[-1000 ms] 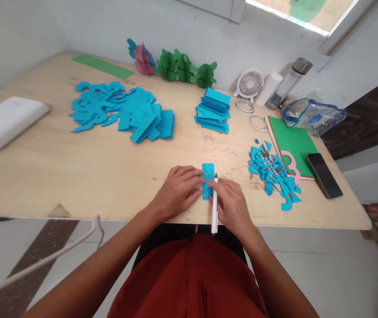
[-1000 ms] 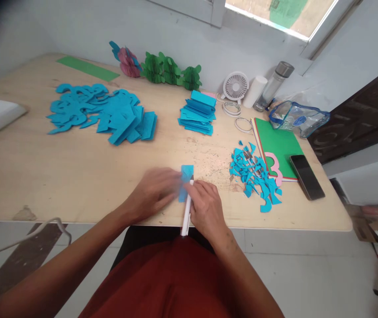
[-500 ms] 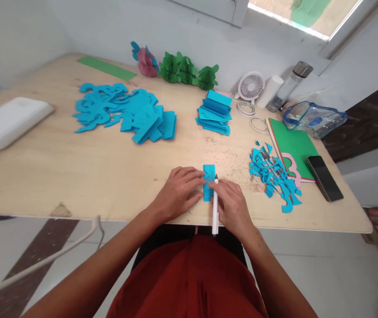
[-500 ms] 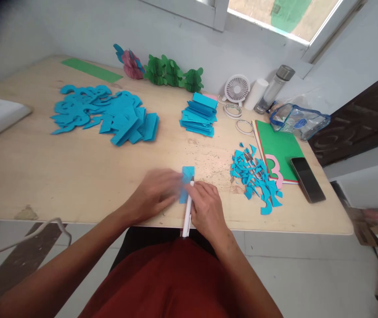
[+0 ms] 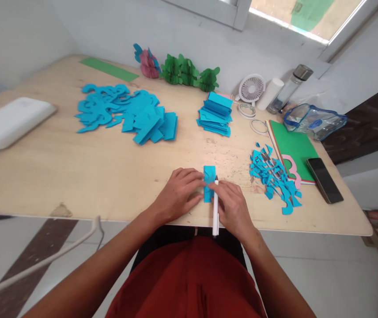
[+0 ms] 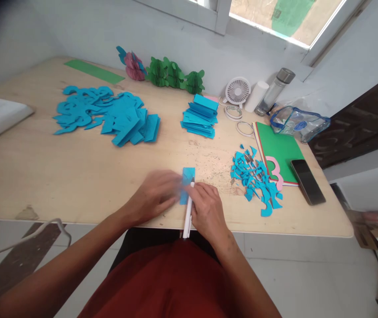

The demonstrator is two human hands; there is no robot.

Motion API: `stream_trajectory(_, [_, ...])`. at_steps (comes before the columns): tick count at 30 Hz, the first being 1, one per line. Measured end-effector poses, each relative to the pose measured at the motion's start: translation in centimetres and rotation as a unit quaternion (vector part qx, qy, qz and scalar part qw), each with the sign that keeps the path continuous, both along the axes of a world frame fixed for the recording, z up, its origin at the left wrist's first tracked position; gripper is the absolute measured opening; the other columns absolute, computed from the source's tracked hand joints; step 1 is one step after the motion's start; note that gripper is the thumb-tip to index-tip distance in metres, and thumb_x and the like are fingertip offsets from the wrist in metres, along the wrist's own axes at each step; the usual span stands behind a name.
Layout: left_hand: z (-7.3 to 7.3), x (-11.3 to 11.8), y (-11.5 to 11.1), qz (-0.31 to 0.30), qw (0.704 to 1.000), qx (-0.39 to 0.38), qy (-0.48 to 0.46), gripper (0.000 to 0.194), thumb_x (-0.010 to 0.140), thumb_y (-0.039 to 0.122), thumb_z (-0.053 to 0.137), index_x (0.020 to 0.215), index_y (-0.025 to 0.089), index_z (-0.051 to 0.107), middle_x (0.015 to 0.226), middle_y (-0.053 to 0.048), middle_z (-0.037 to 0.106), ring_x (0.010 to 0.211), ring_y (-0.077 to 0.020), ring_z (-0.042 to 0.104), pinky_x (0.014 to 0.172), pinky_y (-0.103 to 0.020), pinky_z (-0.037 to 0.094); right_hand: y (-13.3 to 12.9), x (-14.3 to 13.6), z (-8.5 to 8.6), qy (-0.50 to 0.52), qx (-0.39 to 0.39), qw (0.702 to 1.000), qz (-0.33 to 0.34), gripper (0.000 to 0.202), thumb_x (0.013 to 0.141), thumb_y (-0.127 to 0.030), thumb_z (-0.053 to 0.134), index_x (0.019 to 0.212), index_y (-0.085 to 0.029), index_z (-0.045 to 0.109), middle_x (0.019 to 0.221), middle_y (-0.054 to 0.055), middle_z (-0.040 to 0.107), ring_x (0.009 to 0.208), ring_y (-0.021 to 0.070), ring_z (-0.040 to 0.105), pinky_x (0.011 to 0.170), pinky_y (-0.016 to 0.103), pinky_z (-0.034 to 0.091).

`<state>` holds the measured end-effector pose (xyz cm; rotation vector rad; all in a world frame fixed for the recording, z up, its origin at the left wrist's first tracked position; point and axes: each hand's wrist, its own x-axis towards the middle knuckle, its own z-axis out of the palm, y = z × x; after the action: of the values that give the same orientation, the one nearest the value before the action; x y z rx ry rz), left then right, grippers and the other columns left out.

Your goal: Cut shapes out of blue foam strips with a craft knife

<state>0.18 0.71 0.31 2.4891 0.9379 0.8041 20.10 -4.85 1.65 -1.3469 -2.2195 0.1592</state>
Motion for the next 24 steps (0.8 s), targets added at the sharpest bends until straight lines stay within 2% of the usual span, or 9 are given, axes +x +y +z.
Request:
stream_trajectory(5, [0.09, -0.06, 0.00, 0.031, 1.000, -0.002, -0.002, 0.033, 0.086, 0.028, 0.056, 0.118, 0.019, 0.060, 0.118, -0.012, 0.065, 0.119, -0.0301, 0.053, 0.103, -0.051, 0.039, -0.02, 0.00, -0.06, -0.001, -0.004, 1.000, 0.000, 0.044, 0.085, -0.005, 0.046, 0.124, -0.019, 0.061, 0.113, 0.012, 0.070, 0.113, 0.0266, 0.060, 0.092, 0.044, 0.049])
stream_trajectory(15, [0.12, 0.00, 0.15, 0.031, 0.999, -0.004, 0.007, 0.027, 0.086, 0.029, 0.055, 0.111, 0.021, 0.063, 0.112, -0.010, 0.065, 0.116, -0.0297, 0.051, 0.103, -0.051, 0.037, 0.00, 0.08, -0.17, 0.002, -0.006, 1.000, 0.001, 0.049, 0.082, -0.004, 0.047, 0.126, -0.022, 0.059, 0.114, 0.011, 0.070, 0.114, 0.0262, 0.059, 0.094, 0.044, 0.049])
stream_trajectory(24, [0.40, 0.10, 0.25, 0.031, 0.999, -0.014, 0.008, 0.023, 0.086, 0.028, 0.056, 0.106, 0.021, 0.065, 0.107, -0.009, 0.065, 0.113, -0.0294, 0.052, 0.100, -0.050, 0.037, 0.00, 0.03, -0.09, 0.006, 0.004, 1.000, 0.004, 0.049, 0.085, -0.004, 0.046, 0.129, -0.022, 0.057, 0.115, 0.011, 0.069, 0.114, 0.0264, 0.059, 0.094, 0.044, 0.048])
